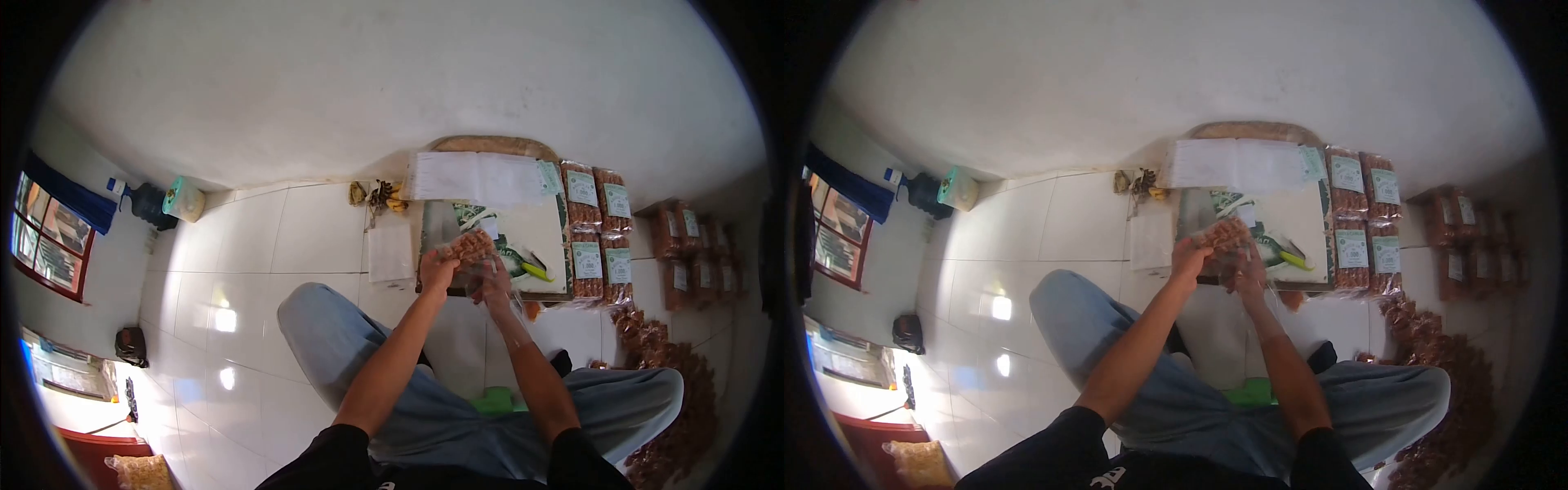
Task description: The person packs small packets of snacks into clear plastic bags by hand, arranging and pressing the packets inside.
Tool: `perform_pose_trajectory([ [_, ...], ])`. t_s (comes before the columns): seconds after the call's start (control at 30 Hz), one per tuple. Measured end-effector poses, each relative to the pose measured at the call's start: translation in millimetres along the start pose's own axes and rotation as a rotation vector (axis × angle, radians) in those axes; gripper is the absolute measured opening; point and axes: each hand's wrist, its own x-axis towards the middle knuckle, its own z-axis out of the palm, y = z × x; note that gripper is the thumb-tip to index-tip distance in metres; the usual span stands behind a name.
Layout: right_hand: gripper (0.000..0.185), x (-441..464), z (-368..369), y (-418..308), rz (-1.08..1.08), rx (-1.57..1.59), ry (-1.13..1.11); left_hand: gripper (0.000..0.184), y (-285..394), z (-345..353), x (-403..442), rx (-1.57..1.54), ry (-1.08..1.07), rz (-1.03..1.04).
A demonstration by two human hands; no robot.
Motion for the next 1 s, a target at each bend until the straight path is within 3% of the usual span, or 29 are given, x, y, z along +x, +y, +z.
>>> perform_pose_trajectory([
  [0.1,0.052,15,2,-2,0.13,0.027,0.133,0.07,18,-2,-20,0.125,-0.036,0.041],
  [0.17,0.045,21,2,-7,0.146,0.022,0.153,0.068,13,-6,-18,0.438,-0.111,0.232],
  [0.2,0.039,23,4,-9,0.164,0.024,0.168,0.068,16,-5,-22,0.435,-0.118,0.234],
  [0.27,0.034,33,-3,1,0.109,0.029,0.162,0.072,29,-2,-38,0.81,0.041,0.33],
  [0.3,0.029,35,-6,2,0.057,0.037,0.149,0.072,35,0,-41,0.802,0.037,0.331],
  [0.37,0.036,36,-13,7,0.032,0.02,0.119,0.073,46,-1,-43,1.057,0.12,0.923],
  [0.4,0.043,35,-14,7,0.009,0.011,0.088,0.073,52,-2,-36,1.045,0.123,0.918],
  [0.47,0.039,27,-12,-1,0.013,-0.059,0.096,0.072,63,-6,-19,1.296,-0.341,1.3],
  [0.5,0.035,24,-10,-8,0.016,-0.114,0.109,0.072,59,-8,-10,1.284,-0.334,1.3],
  [0.57,0.031,20,-2,-20,0.062,-0.203,0.155,0.071,47,-11,9,1.426,-0.527,1.449],
  [0.73,0.028,31,1,-17,0.05,-0.509,0.214,0.071,46,-18,8,1.29,-0.561,1.507],
  [0.8,0.027,39,1,-8,-0.151,-0.915,0.29,0.071,45,-19,7,1.209,-0.589,1.517],
  [0.93,0.028,42,5,-2,-0.193,-0.959,0.305,0.071,45,-20,5,1.226,-0.573,1.49],
  [1.0,0.035,41,7,-4,-0.311,-0.841,0.314,0.071,45,-20,5,1.231,-0.567,1.486],
])
